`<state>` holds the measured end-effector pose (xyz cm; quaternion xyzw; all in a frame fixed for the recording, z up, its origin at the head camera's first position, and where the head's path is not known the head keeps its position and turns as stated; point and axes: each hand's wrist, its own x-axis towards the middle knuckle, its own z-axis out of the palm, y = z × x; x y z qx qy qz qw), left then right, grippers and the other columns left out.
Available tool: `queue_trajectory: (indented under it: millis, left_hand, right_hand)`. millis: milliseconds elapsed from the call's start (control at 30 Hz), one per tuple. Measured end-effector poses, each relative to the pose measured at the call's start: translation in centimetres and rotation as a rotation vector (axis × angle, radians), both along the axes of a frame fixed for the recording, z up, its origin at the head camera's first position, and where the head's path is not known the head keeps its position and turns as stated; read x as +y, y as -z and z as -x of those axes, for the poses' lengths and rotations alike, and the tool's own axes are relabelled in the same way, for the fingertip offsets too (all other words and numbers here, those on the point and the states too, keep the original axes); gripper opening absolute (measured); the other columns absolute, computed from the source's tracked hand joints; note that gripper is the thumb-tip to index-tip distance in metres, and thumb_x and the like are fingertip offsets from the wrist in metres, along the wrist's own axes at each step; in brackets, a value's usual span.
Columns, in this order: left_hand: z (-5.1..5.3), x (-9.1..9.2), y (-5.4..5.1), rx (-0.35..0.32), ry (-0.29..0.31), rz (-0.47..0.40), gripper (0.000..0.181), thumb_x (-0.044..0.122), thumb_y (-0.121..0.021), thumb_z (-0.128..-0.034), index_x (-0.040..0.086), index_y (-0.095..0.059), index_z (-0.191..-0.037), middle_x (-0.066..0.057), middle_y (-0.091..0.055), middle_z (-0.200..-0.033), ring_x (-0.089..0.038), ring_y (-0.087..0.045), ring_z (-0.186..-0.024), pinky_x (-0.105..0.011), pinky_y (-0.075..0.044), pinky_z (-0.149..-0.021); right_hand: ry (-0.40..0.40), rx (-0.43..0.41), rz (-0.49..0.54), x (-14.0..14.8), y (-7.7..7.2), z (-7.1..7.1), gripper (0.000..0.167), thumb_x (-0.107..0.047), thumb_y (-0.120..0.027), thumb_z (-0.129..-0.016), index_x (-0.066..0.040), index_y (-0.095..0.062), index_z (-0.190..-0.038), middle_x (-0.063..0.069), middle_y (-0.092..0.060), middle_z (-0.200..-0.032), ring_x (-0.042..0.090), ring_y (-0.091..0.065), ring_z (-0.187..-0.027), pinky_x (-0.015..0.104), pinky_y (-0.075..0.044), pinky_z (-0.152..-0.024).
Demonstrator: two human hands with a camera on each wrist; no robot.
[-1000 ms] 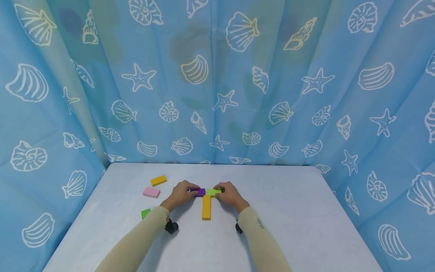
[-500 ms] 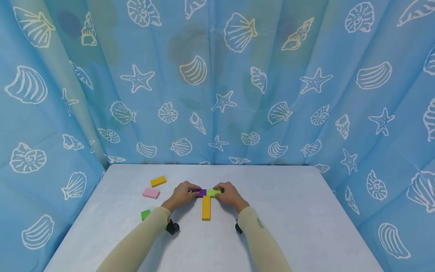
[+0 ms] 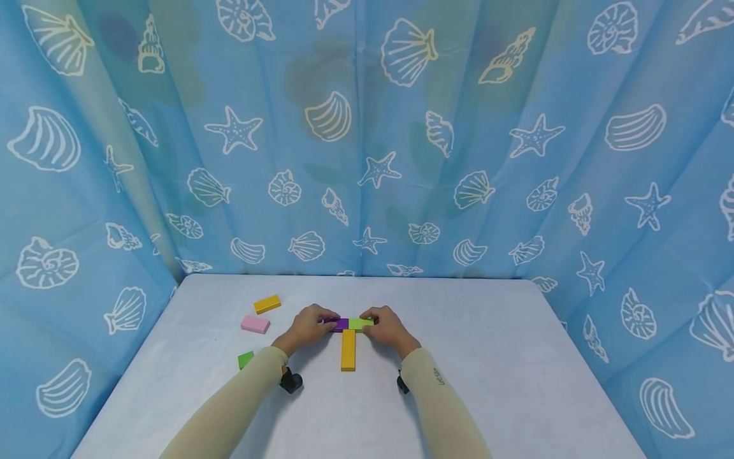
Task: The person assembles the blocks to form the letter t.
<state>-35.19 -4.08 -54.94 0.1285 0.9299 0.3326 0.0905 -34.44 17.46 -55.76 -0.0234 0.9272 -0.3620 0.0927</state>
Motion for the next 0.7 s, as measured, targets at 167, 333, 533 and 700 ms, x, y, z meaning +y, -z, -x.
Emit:
queue_trajectory:
  millis: [167,333,533,700]
  left_hand:
    - [0.1,-0.1,0.0,-0.012,0.002,-0.027,0.028,0.023,-0.066,-0.0952,0.018,-0.072,-0.122,-0.008,-0.063,-0.115,-0.023,-0.055,-0.104,-0.045,-0.049,-0.099]
    - [0.3,-0.8,-0.1,-0.012,0.018,-0.049,0.034,0.029,-0.067,-0.0947,0.014,-0.069,-0.125,-0.008,-0.063,-0.111,-0.021,-0.054,-0.096,-0.038,-0.052,-0.091]
    - [0.3,-1.7,-0.3,-0.027,0.017,-0.116,0.038,0.031,-0.067,-0.0945,0.012,-0.066,-0.127,-0.013,-0.064,-0.122,-0.025,-0.058,-0.105,-0.044,-0.051,-0.099]
    - [0.2,-2.4,-1.2,0.014,0.035,-0.137,0.044,0.036,-0.066,-0.0945,0.013,-0.062,-0.132,-0.014,-0.062,-0.127,-0.028,-0.058,-0.110,-0.046,-0.051,-0.098]
  right_hand:
    - [0.003,0.001,-0.012,0.0,0.0,0.0,0.027,-0.015,-0.067,-0.092,-0.013,-0.071,-0.119,0.008,-0.060,-0.110,0.024,-0.052,-0.100,0.046,-0.047,-0.099]
    - [0.005,-0.005,-0.017,-0.2,0.0,0.1,0.027,-0.015,-0.066,-0.092,-0.014,-0.070,-0.119,0.007,-0.059,-0.110,0.023,-0.051,-0.099,0.044,-0.048,-0.097]
    - [0.004,0.012,-0.010,0.0,0.1,0.3,0.027,-0.014,-0.067,-0.092,-0.014,-0.071,-0.118,0.007,-0.060,-0.109,0.023,-0.051,-0.099,0.044,-0.048,-0.096]
    - [-0.005,0.005,-0.020,0.1,0.1,0.4,0.027,-0.015,-0.067,-0.092,-0.013,-0.071,-0.118,0.007,-0.060,-0.108,0.024,-0.051,-0.099,0.044,-0.048,-0.096]
